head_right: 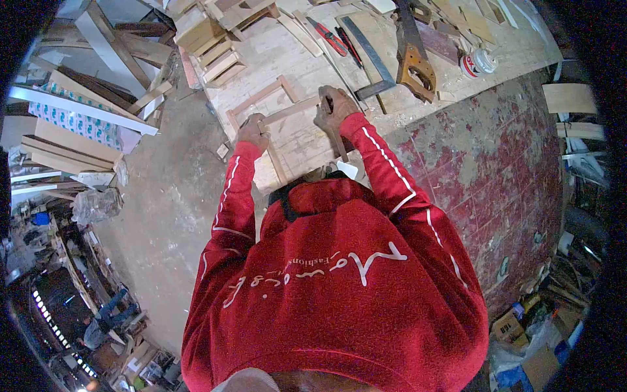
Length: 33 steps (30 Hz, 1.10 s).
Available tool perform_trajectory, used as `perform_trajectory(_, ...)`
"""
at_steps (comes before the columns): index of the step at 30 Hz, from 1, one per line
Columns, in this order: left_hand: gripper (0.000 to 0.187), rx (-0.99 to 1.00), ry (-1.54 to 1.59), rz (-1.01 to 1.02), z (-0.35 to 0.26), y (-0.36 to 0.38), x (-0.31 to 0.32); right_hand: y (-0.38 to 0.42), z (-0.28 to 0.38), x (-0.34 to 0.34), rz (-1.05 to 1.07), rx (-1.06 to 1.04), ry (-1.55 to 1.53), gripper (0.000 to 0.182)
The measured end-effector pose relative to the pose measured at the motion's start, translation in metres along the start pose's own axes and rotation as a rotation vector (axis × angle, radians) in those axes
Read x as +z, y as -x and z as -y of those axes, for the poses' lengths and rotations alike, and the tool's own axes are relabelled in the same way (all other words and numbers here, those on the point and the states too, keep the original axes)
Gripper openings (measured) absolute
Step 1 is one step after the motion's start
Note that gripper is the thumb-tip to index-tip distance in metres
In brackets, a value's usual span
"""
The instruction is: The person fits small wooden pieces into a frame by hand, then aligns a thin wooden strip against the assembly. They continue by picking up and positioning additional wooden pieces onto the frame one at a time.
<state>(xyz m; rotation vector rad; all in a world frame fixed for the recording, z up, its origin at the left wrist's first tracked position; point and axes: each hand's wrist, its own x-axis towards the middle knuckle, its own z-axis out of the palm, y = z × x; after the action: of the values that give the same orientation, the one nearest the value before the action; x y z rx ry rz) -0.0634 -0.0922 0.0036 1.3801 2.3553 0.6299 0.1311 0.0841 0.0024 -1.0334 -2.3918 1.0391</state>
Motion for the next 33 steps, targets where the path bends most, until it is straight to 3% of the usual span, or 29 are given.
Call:
perform_trajectory(1,0.036,-0.071,0.094,0.011,0.0,0.0,-0.001,0.002,0.0,-0.001,-0.005,0.001,0.0,0.046)
perform_trajectory(5,0.038,-0.047,0.038,0.003,0.008,-0.002,0.005,0.015,0.007,-0.002,0.036,0.151,-0.026,0.051)
perform_trajectory(8,0.04,-0.025,-0.006,-0.003,0.008,-0.003,0.006,0.022,0.006,0.0,0.101,0.19,0.182,0.054)
perform_trajectory(13,0.044,-0.047,-0.025,0.06,0.006,-0.003,0.002,0.03,0.012,0.005,0.062,0.2,0.259,0.05)
perform_trajectory(17,0.045,0.028,-0.027,-0.011,0.01,0.0,0.006,0.03,0.011,0.007,0.019,0.21,0.228,0.047)
perform_trajectory(25,0.044,-0.071,0.03,0.009,0.001,0.004,0.002,0.034,0.016,0.012,-0.083,0.237,0.248,0.043)
perform_trajectory(33,0.039,-0.032,0.068,-0.105,0.004,0.004,0.013,0.035,0.022,0.019,-0.085,0.325,0.313,0.041)
